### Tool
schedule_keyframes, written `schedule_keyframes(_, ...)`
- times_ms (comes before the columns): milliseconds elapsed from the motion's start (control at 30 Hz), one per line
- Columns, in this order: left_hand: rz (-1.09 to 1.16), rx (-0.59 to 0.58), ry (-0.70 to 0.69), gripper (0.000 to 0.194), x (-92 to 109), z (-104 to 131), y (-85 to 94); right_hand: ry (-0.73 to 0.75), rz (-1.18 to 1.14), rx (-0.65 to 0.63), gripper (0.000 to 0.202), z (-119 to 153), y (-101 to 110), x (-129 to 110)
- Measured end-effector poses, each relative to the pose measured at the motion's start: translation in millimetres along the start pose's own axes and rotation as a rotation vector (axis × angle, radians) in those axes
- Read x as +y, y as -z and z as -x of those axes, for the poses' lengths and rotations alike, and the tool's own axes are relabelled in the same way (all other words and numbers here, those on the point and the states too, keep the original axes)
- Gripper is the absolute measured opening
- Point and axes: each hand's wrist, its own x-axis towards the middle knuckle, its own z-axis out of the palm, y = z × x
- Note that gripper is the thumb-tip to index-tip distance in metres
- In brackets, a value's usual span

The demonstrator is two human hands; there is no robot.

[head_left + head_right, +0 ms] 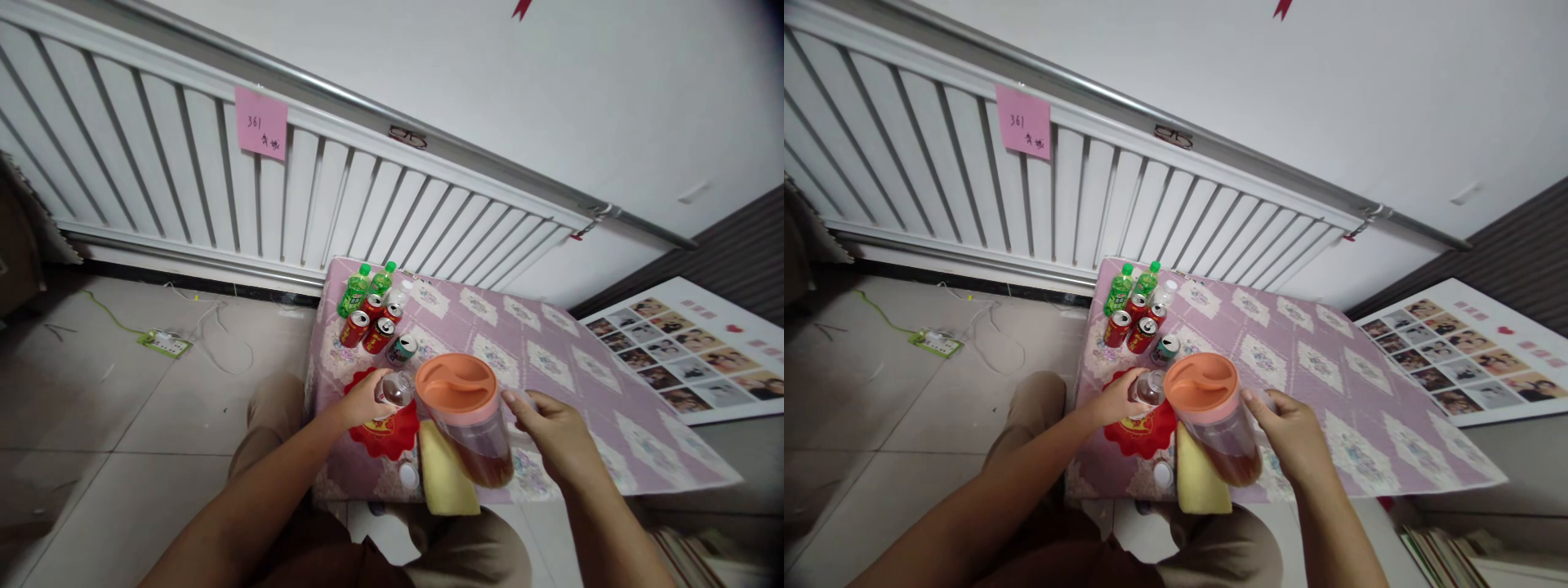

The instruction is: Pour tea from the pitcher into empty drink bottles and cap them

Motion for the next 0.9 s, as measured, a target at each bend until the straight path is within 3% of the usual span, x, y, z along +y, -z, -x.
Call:
schedule_keyframes(500,0.037,-0.004,-0.005,0.074,-0.6,-0.4,-0.4,0.068,-0.001,0.034,0.050,1.3,-0.7,-7.4)
schedule_keyframes(900,0.022,-0.006,-0.004,0.073,-1.3,-0.6,-0.2,0.021,0.013,0.018,0.047,1.2,-2.5,-6.2)
